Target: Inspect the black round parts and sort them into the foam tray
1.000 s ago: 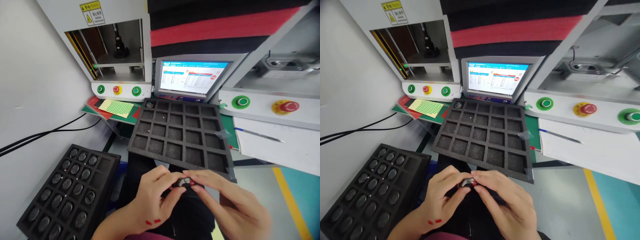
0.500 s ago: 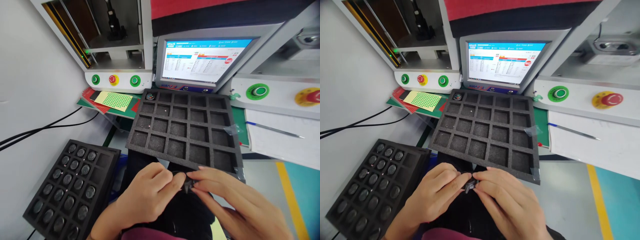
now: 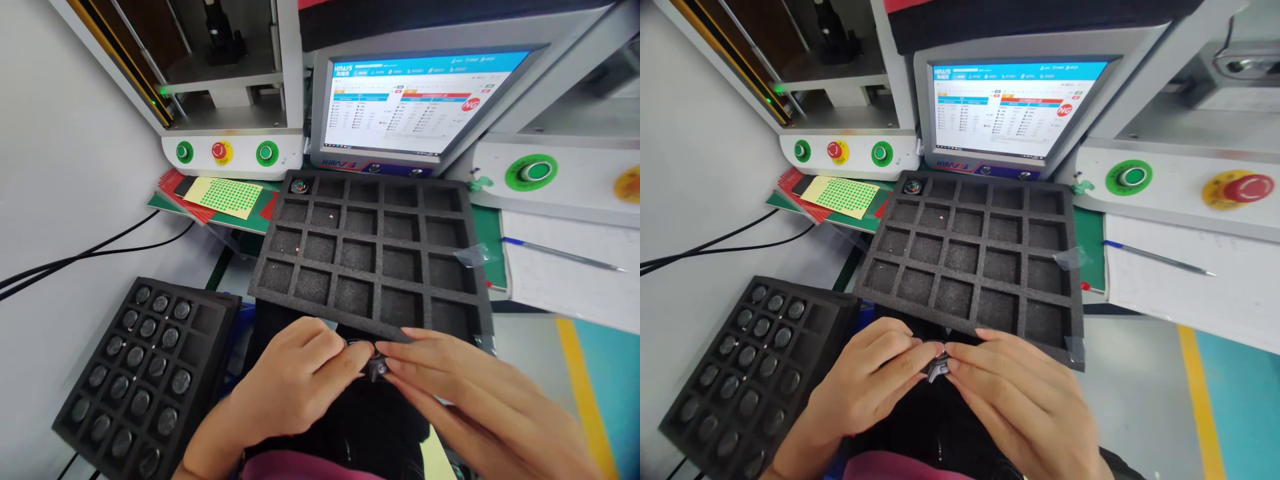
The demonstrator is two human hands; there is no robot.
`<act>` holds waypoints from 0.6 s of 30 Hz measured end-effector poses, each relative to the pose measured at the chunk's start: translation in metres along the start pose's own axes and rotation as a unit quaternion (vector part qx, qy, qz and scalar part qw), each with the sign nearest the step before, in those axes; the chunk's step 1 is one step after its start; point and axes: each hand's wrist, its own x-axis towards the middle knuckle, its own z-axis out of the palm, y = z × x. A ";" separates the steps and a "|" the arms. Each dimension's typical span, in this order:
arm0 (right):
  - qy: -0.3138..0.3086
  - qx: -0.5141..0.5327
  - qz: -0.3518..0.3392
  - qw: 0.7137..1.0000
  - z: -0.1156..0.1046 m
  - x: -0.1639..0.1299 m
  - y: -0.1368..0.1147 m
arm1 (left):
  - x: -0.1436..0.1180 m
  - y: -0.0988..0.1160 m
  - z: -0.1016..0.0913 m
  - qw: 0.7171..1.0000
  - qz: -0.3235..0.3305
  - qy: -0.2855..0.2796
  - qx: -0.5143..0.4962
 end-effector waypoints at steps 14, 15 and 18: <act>-0.136 0.016 -0.011 0.991 -0.003 0.012 0.011 | 0.000 -0.008 -0.004 1.000 0.009 -0.027 -0.004; -0.129 0.005 -0.014 0.992 -0.001 0.011 0.011 | 0.001 -0.008 -0.004 1.000 0.002 -0.022 -0.009; -0.069 -0.038 -0.033 0.996 0.008 0.005 0.010 | 0.002 -0.007 -0.002 1.000 -0.020 0.004 -0.023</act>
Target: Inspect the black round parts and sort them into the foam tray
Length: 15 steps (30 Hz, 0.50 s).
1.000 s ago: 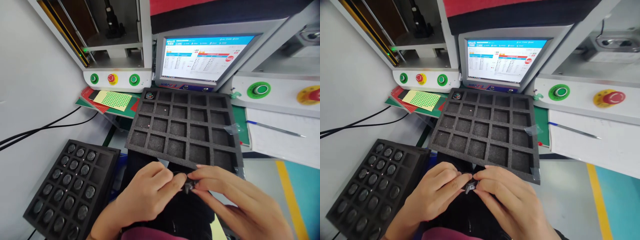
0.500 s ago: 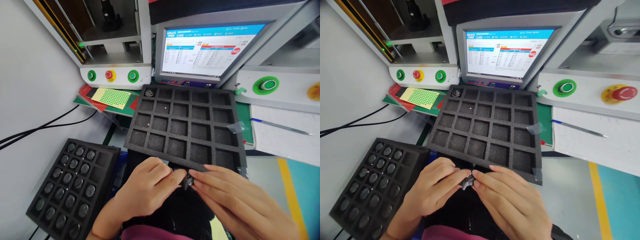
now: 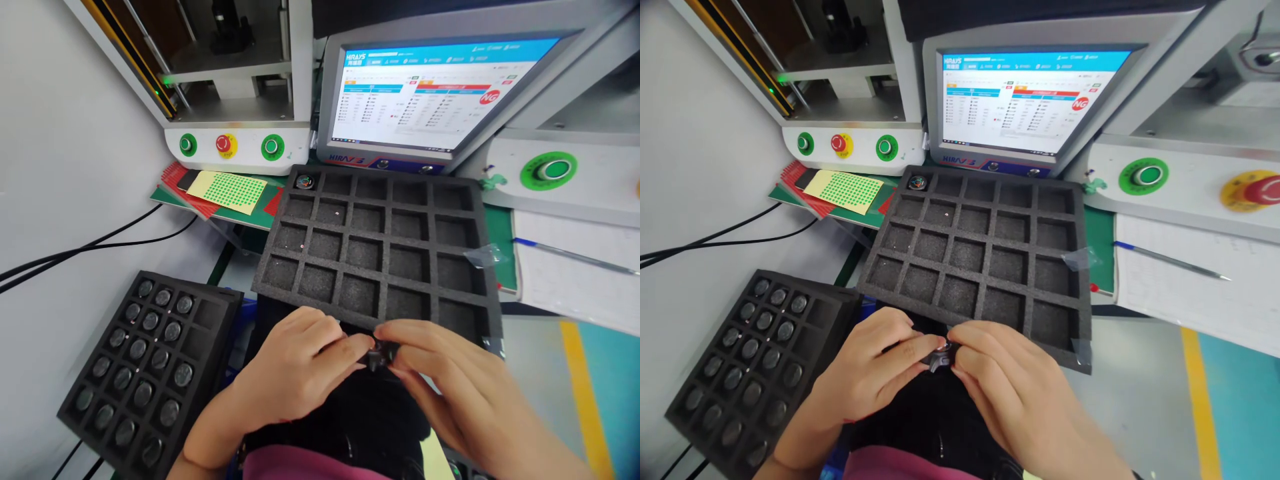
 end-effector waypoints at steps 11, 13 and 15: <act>0.094 0.038 0.084 0.991 0.003 -0.006 -0.010 | -0.001 -0.002 0.002 1.000 0.018 0.025 0.008; 0.061 -0.001 0.037 0.997 -0.003 -0.005 -0.009 | -0.001 -0.002 0.001 0.999 0.017 0.025 0.015; 0.043 -0.033 0.012 0.998 -0.007 -0.003 -0.010 | -0.001 -0.001 0.001 0.999 0.016 0.028 0.024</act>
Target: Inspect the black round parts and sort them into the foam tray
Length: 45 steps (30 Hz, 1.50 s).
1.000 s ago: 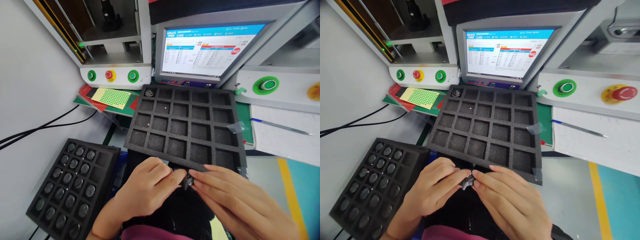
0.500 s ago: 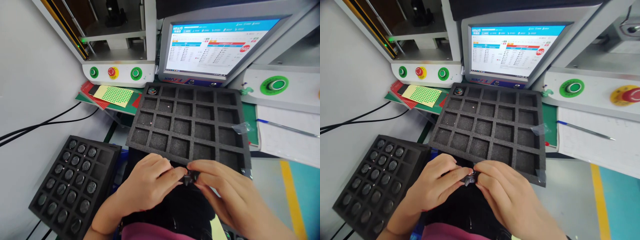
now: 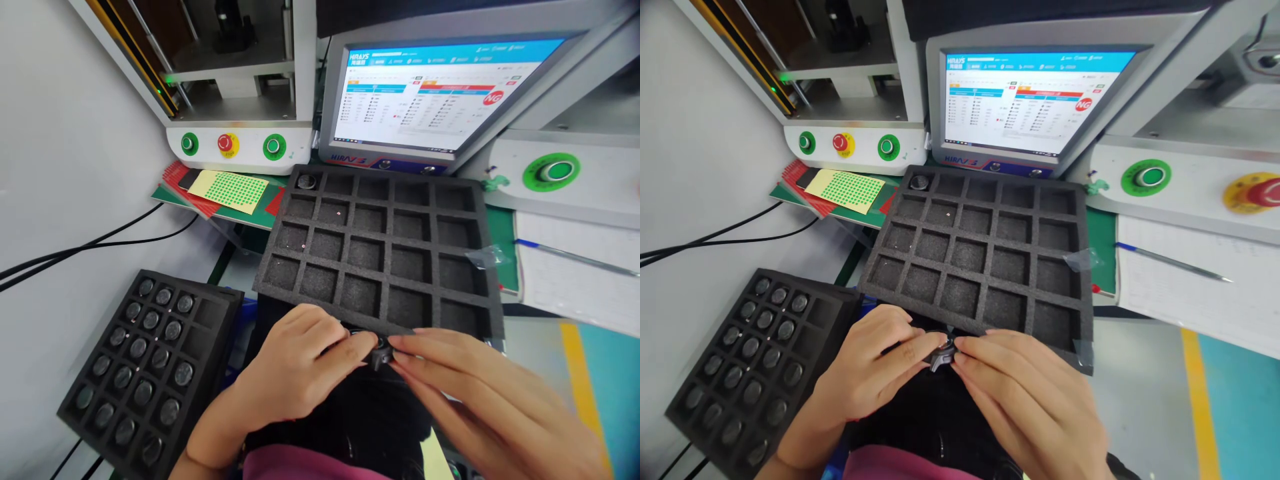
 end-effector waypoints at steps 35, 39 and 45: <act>-0.020 0.281 0.174 0.943 0.039 -0.003 -0.038 | 0.015 -0.001 0.029 0.932 -0.276 0.225 -0.063; -0.009 0.351 0.202 0.914 0.046 0.007 -0.042 | 0.019 0.007 0.030 0.936 -0.264 0.225 -0.054; 0.017 0.369 0.233 0.900 0.049 0.005 -0.044 | 0.022 0.012 0.027 0.941 -0.255 0.218 -0.052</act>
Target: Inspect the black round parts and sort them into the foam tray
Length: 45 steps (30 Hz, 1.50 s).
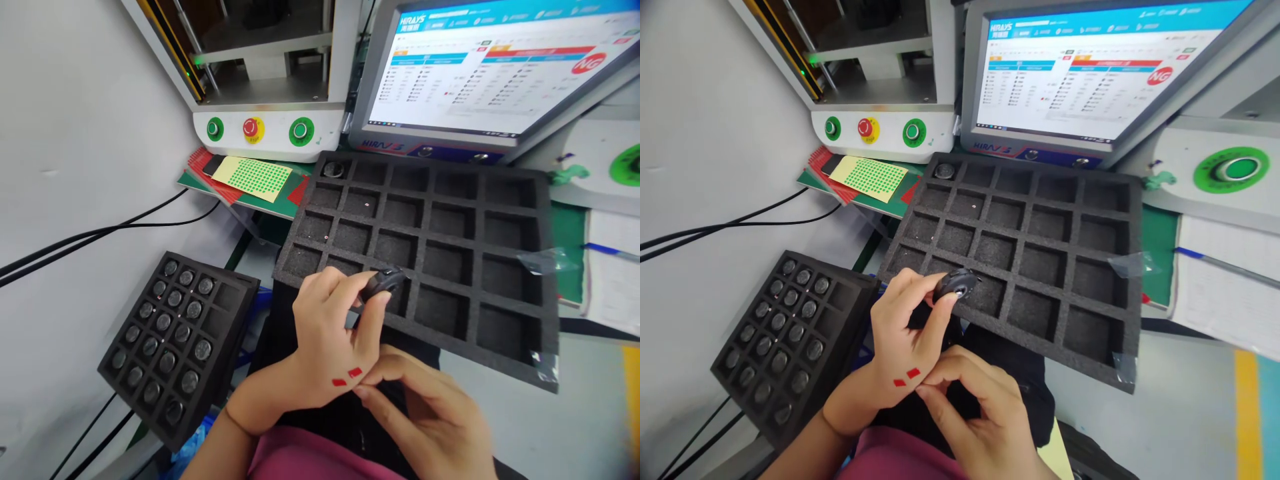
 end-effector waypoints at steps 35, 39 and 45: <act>0.402 -0.207 0.142 0.881 -0.158 0.033 0.033 | 0.013 0.014 0.039 0.817 -0.349 -0.196 -0.415; 0.267 -0.039 0.007 0.963 -0.110 0.012 0.009 | 0.007 0.017 0.043 0.791 -0.361 -0.199 -0.452; 0.204 0.193 0.106 0.954 -0.058 -0.003 0.021 | -0.005 0.017 0.047 0.796 -0.330 -0.190 -0.470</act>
